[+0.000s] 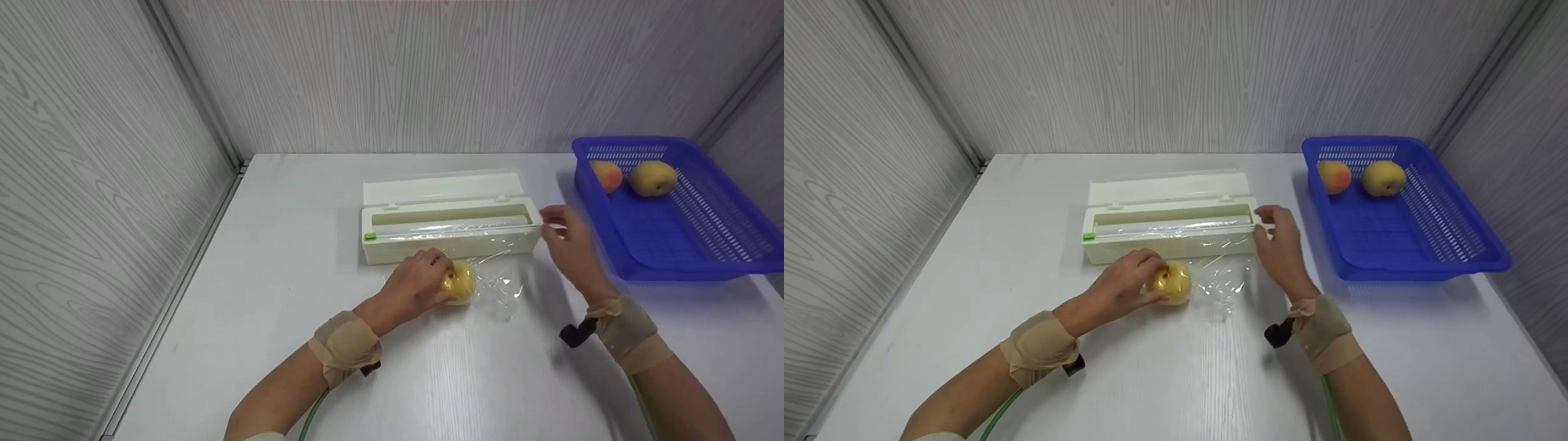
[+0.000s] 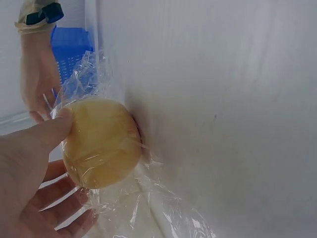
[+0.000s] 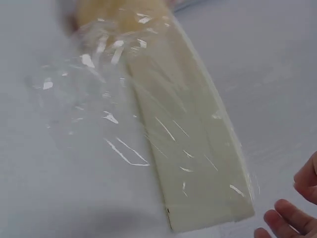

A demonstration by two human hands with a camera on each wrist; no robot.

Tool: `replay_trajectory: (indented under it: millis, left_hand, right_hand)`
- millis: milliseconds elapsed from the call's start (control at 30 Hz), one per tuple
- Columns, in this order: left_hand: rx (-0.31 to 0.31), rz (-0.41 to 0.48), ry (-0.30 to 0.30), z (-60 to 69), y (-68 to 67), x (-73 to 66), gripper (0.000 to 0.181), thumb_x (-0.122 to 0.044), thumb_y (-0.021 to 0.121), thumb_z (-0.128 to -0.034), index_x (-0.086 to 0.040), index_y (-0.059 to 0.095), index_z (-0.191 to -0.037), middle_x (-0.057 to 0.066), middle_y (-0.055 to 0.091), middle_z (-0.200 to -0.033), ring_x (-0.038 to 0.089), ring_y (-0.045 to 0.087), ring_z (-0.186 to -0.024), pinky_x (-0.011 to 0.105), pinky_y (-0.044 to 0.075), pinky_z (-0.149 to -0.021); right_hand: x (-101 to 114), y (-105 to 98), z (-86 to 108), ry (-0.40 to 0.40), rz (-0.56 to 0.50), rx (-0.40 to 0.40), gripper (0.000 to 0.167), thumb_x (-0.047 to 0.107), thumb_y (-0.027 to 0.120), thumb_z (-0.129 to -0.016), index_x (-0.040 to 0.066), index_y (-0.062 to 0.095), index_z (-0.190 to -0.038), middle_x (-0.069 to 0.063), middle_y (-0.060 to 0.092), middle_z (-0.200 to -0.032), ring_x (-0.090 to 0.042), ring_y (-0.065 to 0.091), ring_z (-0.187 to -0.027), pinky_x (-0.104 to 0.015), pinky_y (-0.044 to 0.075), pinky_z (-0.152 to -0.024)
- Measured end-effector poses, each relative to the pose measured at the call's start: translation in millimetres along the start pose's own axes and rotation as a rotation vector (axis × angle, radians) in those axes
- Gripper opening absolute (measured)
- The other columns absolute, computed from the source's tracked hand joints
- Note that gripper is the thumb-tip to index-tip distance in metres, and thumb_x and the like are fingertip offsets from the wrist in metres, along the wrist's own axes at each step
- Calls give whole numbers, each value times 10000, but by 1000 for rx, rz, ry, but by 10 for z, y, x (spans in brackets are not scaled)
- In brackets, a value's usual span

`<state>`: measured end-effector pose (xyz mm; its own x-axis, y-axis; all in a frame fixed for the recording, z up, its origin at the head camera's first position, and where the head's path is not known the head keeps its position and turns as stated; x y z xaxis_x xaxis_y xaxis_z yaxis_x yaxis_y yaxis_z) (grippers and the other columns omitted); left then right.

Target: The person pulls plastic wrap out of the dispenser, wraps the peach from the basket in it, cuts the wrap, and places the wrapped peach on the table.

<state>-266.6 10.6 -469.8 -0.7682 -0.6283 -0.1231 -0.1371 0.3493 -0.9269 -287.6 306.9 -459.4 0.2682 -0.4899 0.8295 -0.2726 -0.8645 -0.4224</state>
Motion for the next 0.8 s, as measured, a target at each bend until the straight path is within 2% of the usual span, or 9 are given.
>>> replay_trajectory:
  millis: [67, 133, 200, 267, 333, 433, 600, 800]
  left_hand:
    - [12, 8, -7, 14, 12, 4, 514, -471, 776, -799, -101, 624, -1122, 38, 624, -1135, 189, 612, -997, 288, 543, -823]
    - [11, 10, -7, 23, 26, 9, 532, -460, 797, -789, -98, 622, -1139, 43, 622, -1157, 192, 620, -1015, 293, 548, -836]
    - [-4, 13, 1, 34, 44, 18, 554, -439, 818, -776, -92, 618, -1160, 51, 616, -1177, 198, 626, -1028, 300, 554, -852]
    - [-20, 6, 9, 39, 65, 23, 561, -414, 826, -776, -86, 617, -1180, 59, 614, -1189, 205, 632, -1040, 308, 555, -872]
    - [-34, 2, 14, 40, 85, 26, 578, -404, 830, -775, -84, 610, -1204, 62, 612, -1195, 212, 632, -1055, 315, 554, -885]
    - [-30, 2, 15, 32, 99, 28, 569, -347, 838, -776, -84, 602, -1222, 60, 611, -1200, 213, 629, -1071, 312, 546, -904]
    - [0, 23, 11, 32, 83, 48, 544, -295, 838, -779, -75, 605, -1219, 53, 613, -1195, 203, 626, -1074, 291, 526, -940]
    - [35, 94, 11, 25, 29, 73, 510, -251, 817, -807, -73, 607, -1236, 57, 606, -1217, 208, 614, -1084, 290, 516, -955]
  right_hand:
    - [122, 162, 150, -217, 80, 44, 284, -108, 558, -889, -73, 602, -1167, -183, 607, -1137, -202, 560, -1065, -193, 464, -898]
    - [247, 325, 330, -415, 174, 129, 307, -107, 615, -853, -45, 616, -1154, -193, 601, -1169, -234, 569, -1095, -250, 489, -950]
    - [350, 486, 505, -562, 268, 218, 368, -68, 688, -823, -13, 619, -1180, -176, 595, -1215, -265, 570, -1146, -329, 503, -981]
    - [392, 622, 643, -649, 346, 293, 464, -24, 736, -799, 2, 603, -1243, -167, 576, -1290, -292, 556, -1212, -396, 497, -1019]
    - [386, 717, 725, -689, 401, 329, 554, 6, 776, -772, 4, 585, -1292, -171, 564, -1337, -314, 546, -1243, -449, 500, -1011]
    - [342, 779, 769, -680, 432, 341, 649, 11, 803, -746, 13, 554, -1345, -160, 547, -1379, -311, 526, -1279, -470, 480, -1031]
    - [289, 817, 774, -667, 426, 328, 732, 5, 847, -708, 26, 536, -1370, -151, 534, -1386, -312, 514, -1291, -486, 471, -1040]
    - [291, 816, 771, -665, 414, 335, 756, -5, 857, -687, 22, 537, -1371, -143, 526, -1402, -305, 508, -1298, -455, 479, -1046]
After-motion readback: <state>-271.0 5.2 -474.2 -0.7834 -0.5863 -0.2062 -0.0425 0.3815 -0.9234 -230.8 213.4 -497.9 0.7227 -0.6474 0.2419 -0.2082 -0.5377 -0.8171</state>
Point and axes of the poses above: each hand's wrist, its own z-axis away from the middle knuckle, its own y-axis out of the palm, x = y × z, the point moved 1 cm from there along -z, towards the middle knuckle
